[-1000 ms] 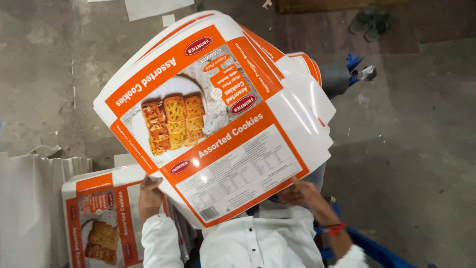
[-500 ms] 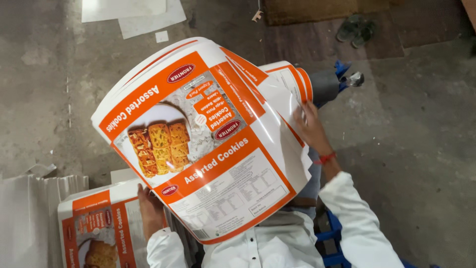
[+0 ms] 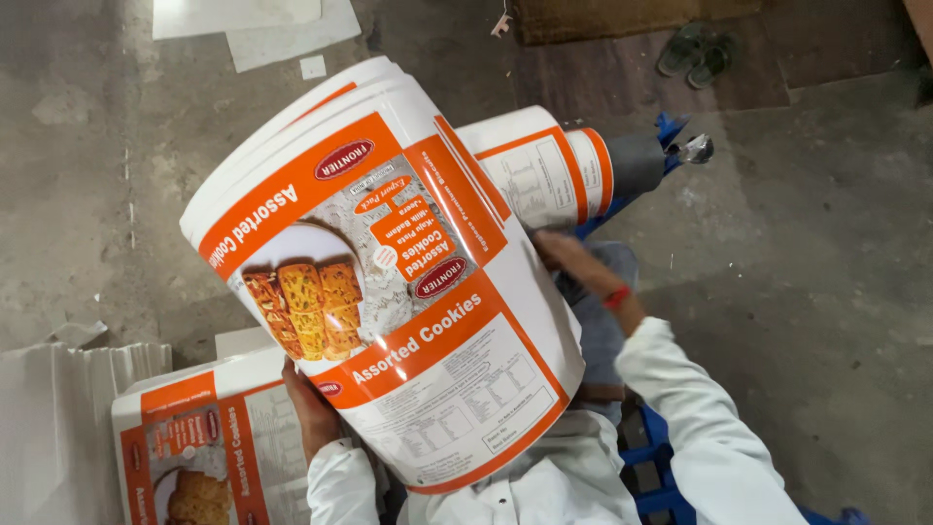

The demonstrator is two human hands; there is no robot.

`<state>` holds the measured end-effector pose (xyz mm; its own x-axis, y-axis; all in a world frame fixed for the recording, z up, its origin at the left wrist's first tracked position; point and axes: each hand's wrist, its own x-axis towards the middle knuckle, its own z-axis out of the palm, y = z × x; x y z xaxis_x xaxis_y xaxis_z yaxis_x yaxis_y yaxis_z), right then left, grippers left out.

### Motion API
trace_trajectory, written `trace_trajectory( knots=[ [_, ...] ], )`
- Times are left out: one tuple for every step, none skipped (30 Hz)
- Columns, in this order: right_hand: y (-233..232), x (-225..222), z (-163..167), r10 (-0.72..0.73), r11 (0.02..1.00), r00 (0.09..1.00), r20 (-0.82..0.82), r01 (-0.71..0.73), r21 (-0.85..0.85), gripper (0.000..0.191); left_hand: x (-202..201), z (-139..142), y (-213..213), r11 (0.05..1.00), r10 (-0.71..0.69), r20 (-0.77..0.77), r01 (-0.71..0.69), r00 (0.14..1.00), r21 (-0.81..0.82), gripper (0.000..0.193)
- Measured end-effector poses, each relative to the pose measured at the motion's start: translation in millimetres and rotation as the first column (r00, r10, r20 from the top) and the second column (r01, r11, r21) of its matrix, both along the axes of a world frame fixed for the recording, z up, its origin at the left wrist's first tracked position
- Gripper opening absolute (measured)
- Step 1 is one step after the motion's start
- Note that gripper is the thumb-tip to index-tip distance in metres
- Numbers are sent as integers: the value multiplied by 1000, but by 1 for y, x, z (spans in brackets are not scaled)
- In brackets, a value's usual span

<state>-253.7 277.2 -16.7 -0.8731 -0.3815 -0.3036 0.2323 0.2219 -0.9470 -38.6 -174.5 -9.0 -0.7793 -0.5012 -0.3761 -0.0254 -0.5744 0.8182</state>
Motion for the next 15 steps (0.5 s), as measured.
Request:
trace_trajectory(
  knots=[
    [-19, 1, 4, 28, 997, 1000, -3, -28, 70, 55, -2, 7, 2, 1000, -1, -18, 0, 1000, -5, 57],
    [-34, 2, 11, 58, 989, 998, -3, -57, 138, 56, -6, 14, 2, 1000, 4, -40, -5, 999, -12, 56],
    [-39, 3, 21, 14, 1000, 999, 45, -15, 13, 57, -8, 21, 4, 1000, 8, -57, -9, 998, -21, 56],
    [-41, 9, 33, -24, 993, 994, 104, 35, -109, 58, -9, 31, 1, 999, 10, -74, -12, 997, -30, 55],
    [-43, 13, 46, -55, 971, 985, 165, 91, -223, 59, -9, 39, 6, 999, 15, -93, -19, 996, -46, 54],
    [-44, 12, 60, -57, 980, 988, 145, 83, -180, 57, -11, 47, 10, 998, 25, -117, -32, 993, -57, 54],
    [-42, 12, 73, -61, 988, 990, 127, 78, -135, 55, -11, 55, 14, 996, 29, -143, -40, 989, -74, 53],
    [-39, 14, 85, -69, 993, 991, 119, 79, -87, 54, -13, 66, 14, 994, 34, -170, -51, 985, -95, 53],
    [-35, 15, 97, -99, 992, 987, 123, 107, -61, 52, -13, 75, 17, 992, 40, -191, -63, 981, -112, 52],
    [-29, 14, 107, -130, 990, 984, 122, 136, -38, 51, -14, 85, 18, 991, 43, -216, -70, 975, -118, 51],
    [-24, 13, 116, -160, 987, 981, 113, 163, -17, 51, -19, 95, 17, 991, 77, -216, -99, 973, -94, 51],
    [-18, 13, 124, -177, 982, 981, 79, 182, -57, 52, -22, 104, 16, 991, 111, -211, -125, 971, -55, 50],
    [-11, 13, 130, -194, 975, 980, 48, 198, -98, 52, -29, 113, 14, 984, 177, -161, -176, 971, 22, 49],
    [-3, 12, 134, -211, 967, 977, 18, 212, -139, 53, -37, 118, 13, 985, 156, -197, -167, 968, -39, 47],
    [5, 12, 137, -221, 958, 975, -4, 216, -191, 54, -46, 123, 10, 982, 133, -232, -160, 964, -101, 46]
  ],
)
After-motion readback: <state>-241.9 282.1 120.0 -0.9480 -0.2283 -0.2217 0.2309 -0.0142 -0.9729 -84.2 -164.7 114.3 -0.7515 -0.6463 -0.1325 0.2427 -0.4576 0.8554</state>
